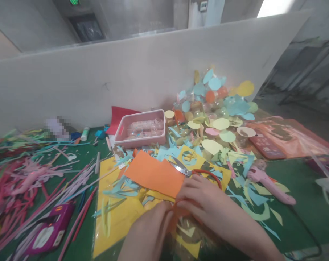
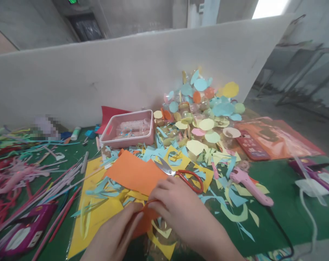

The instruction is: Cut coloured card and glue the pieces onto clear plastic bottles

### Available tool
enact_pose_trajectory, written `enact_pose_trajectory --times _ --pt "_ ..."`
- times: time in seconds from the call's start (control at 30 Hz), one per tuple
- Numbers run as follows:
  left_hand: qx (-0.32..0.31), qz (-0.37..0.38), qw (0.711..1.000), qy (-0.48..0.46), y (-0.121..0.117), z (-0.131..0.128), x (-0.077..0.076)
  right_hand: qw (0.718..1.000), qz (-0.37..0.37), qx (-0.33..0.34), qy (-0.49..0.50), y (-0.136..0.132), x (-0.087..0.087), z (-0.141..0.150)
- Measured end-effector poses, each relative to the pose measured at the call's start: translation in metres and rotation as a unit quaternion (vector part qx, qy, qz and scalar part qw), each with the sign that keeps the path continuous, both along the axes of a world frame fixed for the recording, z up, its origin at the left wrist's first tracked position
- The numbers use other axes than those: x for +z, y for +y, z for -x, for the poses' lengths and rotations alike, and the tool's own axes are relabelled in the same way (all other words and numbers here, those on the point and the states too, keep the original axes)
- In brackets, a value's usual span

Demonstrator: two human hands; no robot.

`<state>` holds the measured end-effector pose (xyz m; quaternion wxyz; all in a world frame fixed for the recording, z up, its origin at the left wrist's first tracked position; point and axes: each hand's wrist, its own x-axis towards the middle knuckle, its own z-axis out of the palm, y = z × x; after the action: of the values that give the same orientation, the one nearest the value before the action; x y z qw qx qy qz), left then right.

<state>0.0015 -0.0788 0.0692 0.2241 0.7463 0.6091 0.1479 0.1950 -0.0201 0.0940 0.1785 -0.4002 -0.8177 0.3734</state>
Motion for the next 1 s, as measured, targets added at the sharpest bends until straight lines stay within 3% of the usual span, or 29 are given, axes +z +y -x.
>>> enact_pose_trajectory --times 0.07,0.13,0.27,0.4,0.5,0.63,1.0 --pt "0.044 0.056 0.996 -0.057 -0.006 0.000 -0.001 0.999 -0.042 -0.010 -0.009 -0.001 0.001 -0.002" --pt "0.125 0.054 0.984 -0.114 -0.011 0.002 -0.001 0.993 -0.086 -0.080 0.000 0.001 -0.002 -0.005" --pt "0.358 -0.024 0.911 -0.202 -0.016 0.009 0.004 0.949 -0.151 -0.273 -0.037 0.009 -0.024 -0.018" --pt "0.469 -0.055 0.832 -0.291 -0.011 0.011 0.005 0.938 -0.134 -0.242 -0.207 0.014 -0.064 -0.020" --pt "0.498 -0.051 0.789 -0.357 -0.005 0.010 0.000 0.916 -0.146 -0.232 -0.294 0.013 -0.087 -0.011" --pt "0.486 -0.036 0.760 -0.430 -0.001 0.009 -0.010 0.897 -0.175 -0.237 -0.328 0.014 -0.096 -0.004" --pt "0.509 -0.080 0.745 -0.424 0.002 -0.004 -0.011 0.901 -0.179 -0.235 -0.318 0.014 -0.102 -0.009"
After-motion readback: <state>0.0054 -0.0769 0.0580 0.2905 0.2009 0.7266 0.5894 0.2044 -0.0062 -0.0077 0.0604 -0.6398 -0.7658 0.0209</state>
